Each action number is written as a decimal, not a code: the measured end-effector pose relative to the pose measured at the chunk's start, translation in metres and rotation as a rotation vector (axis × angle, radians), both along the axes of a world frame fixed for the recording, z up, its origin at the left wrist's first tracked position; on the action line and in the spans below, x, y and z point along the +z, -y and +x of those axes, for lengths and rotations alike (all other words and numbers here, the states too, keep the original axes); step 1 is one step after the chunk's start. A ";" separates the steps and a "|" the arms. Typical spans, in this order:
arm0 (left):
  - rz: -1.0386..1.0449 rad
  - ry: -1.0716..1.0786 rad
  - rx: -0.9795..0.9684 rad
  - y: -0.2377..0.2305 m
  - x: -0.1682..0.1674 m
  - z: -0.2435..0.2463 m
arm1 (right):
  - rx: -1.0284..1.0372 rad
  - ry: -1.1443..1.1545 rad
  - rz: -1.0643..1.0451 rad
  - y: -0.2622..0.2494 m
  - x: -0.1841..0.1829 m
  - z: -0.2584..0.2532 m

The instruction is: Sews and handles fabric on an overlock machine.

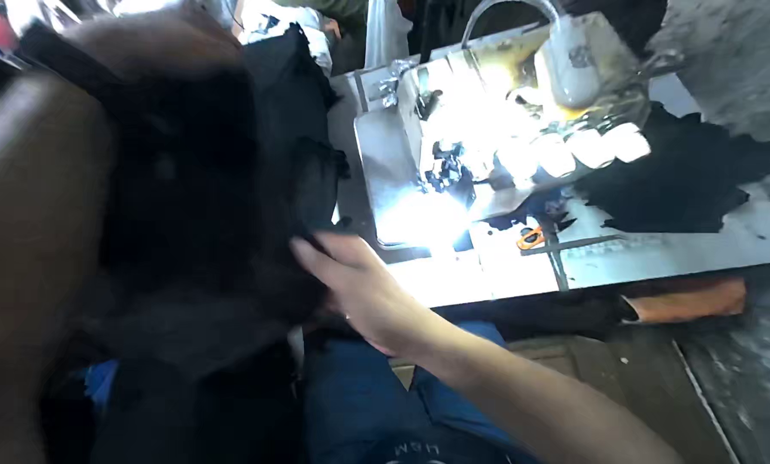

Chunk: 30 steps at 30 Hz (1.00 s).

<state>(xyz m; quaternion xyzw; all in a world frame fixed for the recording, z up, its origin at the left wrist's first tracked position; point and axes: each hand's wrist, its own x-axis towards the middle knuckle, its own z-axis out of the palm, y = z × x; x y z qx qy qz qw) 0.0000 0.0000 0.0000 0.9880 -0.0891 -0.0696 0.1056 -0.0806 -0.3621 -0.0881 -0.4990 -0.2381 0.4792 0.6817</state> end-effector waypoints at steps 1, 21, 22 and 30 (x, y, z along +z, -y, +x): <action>-0.007 -0.050 -0.046 0.048 -0.017 0.002 | 0.001 -0.133 -0.070 0.035 -0.023 0.002; -0.376 0.328 0.065 0.225 -0.098 -0.038 | -0.532 0.403 -0.053 0.090 -0.099 0.048; -0.397 0.329 0.064 0.225 -0.098 -0.039 | -0.531 0.381 -0.024 0.092 -0.096 0.048; -0.278 0.350 0.292 0.238 -0.123 -0.033 | -0.600 0.359 -0.160 0.094 -0.106 0.058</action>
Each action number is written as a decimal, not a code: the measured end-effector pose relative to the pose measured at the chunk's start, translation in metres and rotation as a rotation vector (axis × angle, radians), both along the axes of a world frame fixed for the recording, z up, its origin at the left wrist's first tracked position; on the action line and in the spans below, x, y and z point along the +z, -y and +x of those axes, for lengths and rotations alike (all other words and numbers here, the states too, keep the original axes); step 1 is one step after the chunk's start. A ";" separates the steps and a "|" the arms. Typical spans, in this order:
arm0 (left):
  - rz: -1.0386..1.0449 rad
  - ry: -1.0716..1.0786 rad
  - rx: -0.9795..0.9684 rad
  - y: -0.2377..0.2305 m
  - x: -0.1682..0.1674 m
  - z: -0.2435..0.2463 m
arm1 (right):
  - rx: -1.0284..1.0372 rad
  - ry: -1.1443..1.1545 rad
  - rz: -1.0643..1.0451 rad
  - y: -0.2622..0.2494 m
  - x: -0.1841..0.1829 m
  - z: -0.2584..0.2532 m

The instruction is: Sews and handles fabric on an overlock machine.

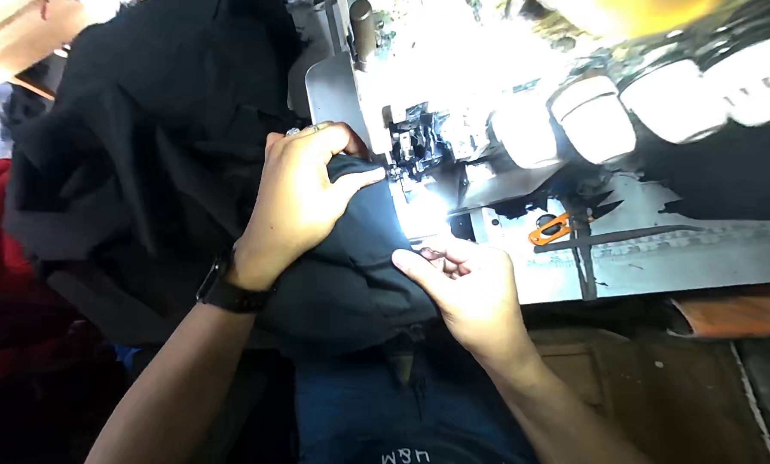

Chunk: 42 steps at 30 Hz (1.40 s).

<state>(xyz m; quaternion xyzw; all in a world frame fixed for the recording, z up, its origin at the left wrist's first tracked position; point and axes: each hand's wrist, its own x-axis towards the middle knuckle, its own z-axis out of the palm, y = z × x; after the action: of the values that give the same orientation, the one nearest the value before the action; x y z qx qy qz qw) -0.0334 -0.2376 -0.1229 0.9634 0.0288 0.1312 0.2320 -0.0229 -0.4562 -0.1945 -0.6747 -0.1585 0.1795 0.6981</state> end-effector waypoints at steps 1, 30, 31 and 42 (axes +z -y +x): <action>0.011 -0.024 0.038 0.003 0.000 0.002 | -0.031 0.020 -0.020 0.000 -0.002 0.003; 0.056 0.008 0.054 0.048 -0.019 -0.040 | 0.209 0.166 -0.240 0.044 0.010 0.045; 0.050 0.016 0.070 0.049 -0.020 -0.044 | 0.201 0.221 -0.356 0.044 0.014 0.043; -0.109 0.210 -0.038 0.072 -0.025 -0.140 | 0.057 0.339 -0.461 0.119 0.019 0.042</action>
<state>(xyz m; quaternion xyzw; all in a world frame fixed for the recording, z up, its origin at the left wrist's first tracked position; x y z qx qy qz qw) -0.1735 -0.3096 -0.1481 0.9307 -0.0068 0.2254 0.2880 0.0196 -0.5757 -0.1757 -0.8314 -0.2467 0.1149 0.4844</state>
